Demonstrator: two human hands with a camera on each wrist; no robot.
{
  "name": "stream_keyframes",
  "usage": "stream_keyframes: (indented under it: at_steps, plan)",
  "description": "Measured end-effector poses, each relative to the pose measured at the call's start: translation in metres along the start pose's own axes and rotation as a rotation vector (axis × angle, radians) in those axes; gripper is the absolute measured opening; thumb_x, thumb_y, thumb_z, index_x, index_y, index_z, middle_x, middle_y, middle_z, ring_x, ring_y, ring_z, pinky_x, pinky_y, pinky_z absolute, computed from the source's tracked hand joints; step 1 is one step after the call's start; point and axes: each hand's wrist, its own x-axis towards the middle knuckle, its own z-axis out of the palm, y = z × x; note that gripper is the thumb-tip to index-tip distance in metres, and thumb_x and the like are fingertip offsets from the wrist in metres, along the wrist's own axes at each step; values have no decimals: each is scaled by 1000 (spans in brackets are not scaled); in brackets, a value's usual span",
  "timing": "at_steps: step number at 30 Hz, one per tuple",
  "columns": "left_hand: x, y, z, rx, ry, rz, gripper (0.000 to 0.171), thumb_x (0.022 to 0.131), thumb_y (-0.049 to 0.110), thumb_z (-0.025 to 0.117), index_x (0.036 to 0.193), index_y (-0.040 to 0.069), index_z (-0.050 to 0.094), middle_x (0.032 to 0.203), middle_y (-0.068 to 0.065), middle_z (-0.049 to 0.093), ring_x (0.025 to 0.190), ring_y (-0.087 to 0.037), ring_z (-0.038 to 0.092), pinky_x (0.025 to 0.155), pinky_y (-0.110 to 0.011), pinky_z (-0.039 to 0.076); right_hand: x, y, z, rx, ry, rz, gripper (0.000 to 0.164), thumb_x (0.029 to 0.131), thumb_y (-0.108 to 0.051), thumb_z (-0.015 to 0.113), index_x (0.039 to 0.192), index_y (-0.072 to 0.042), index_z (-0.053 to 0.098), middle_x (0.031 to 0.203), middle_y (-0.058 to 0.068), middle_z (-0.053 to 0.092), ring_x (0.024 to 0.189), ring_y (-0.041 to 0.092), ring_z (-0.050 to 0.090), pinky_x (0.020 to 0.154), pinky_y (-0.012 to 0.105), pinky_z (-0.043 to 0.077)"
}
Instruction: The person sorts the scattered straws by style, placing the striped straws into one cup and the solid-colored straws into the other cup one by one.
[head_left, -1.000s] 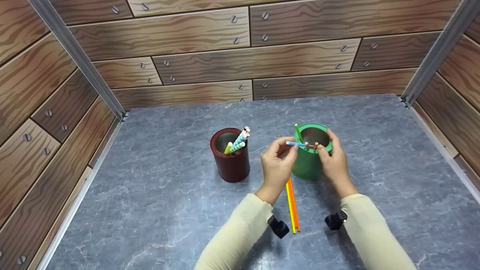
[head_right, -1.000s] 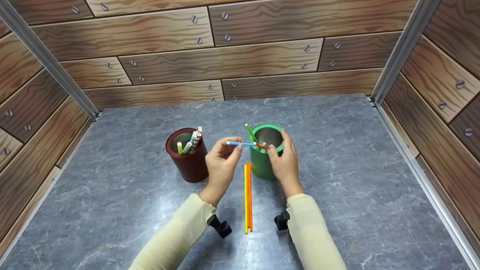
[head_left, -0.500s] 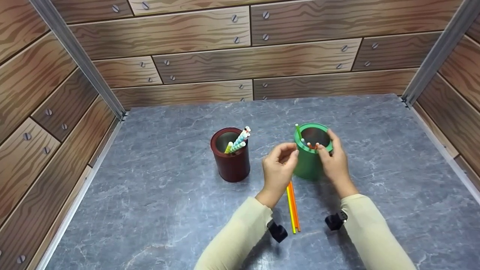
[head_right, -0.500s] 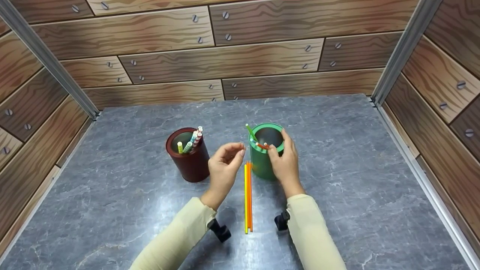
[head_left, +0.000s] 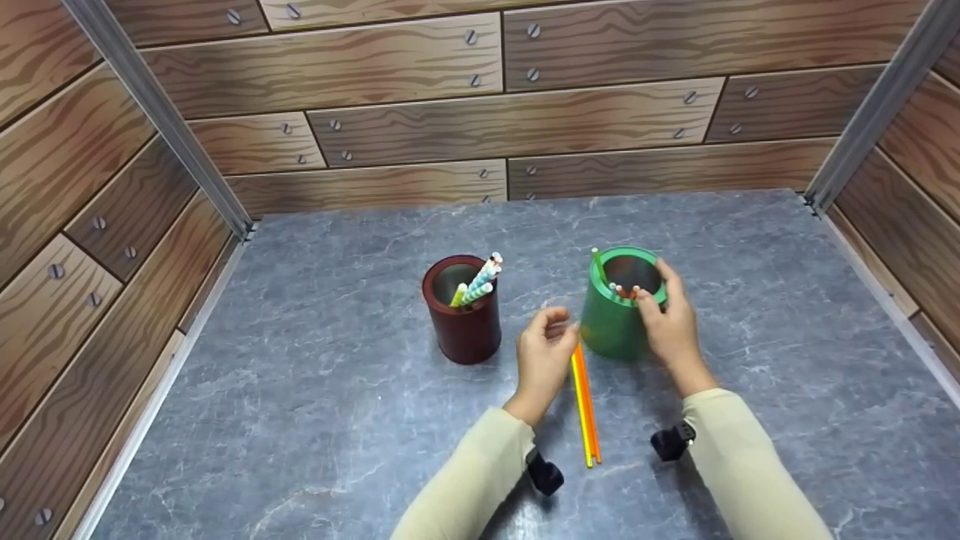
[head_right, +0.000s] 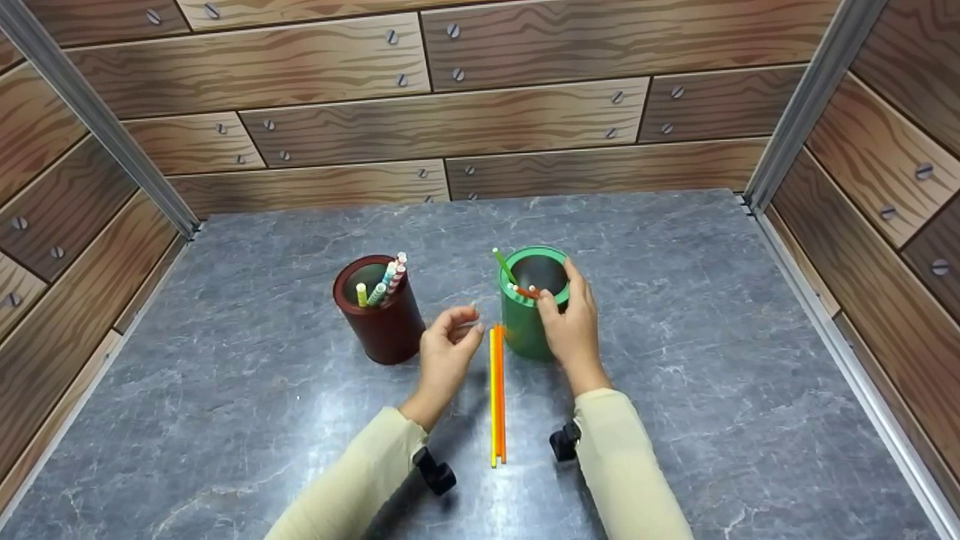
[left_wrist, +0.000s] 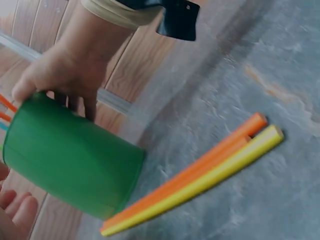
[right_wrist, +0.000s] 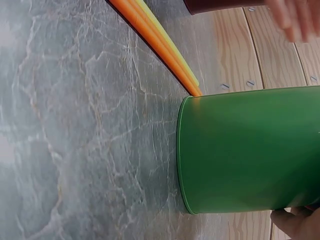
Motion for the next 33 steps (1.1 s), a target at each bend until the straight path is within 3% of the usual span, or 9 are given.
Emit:
stream_keyframes:
  at_steps: [6, 12, 18, 24, 33]
  plan:
    - [0, -11, -2, 142, -67, -194, 34, 73, 4, 69, 105, -1, 62, 97, -16, 66, 74, -14, 67, 62, -20, 51, -1, 0, -1, 9, -22, 20, 59, 89, -16, 48, 143, -3, 30, 145, 20, 33, 131, 35, 33, 105, 49, 27]
    - [2, -16, -2, 351, -134, -288, 41, 70, 12, 76, 107, 0, 62, 86, -7, 65, 69, -12, 59, 63, -21, 48, -1, 1, -1, 14, -16, 6, 58, 89, -14, 49, 142, -1, 30, 144, 23, 33, 130, 36, 33, 105, 50, 27]
    - [3, -22, 0, 446, -220, -373, 39, 71, 17, 76, 106, 3, 63, 83, -4, 64, 69, -13, 59, 60, -23, 48, 0, 1, 0, 12, -14, 11, 57, 89, -13, 49, 142, 0, 30, 144, 23, 33, 131, 37, 32, 106, 50, 26]
    - [0, -32, 0, 615, -248, -323, 32, 70, 22, 75, 93, 3, 63, 78, -5, 63, 72, -18, 57, 66, -27, 47, 0, 0, 0, 5, -24, 26, 58, 90, -14, 48, 143, -2, 30, 145, 21, 33, 132, 35, 32, 107, 49, 26]
    - [-3, -34, 6, 724, -236, -244, 32, 69, 26, 77, 86, 6, 58, 74, -7, 61, 70, -24, 59, 64, -30, 47, 0, 0, 0, 12, -15, 24, 57, 89, -13, 50, 142, -2, 31, 144, 21, 34, 130, 36, 33, 106, 49, 27]
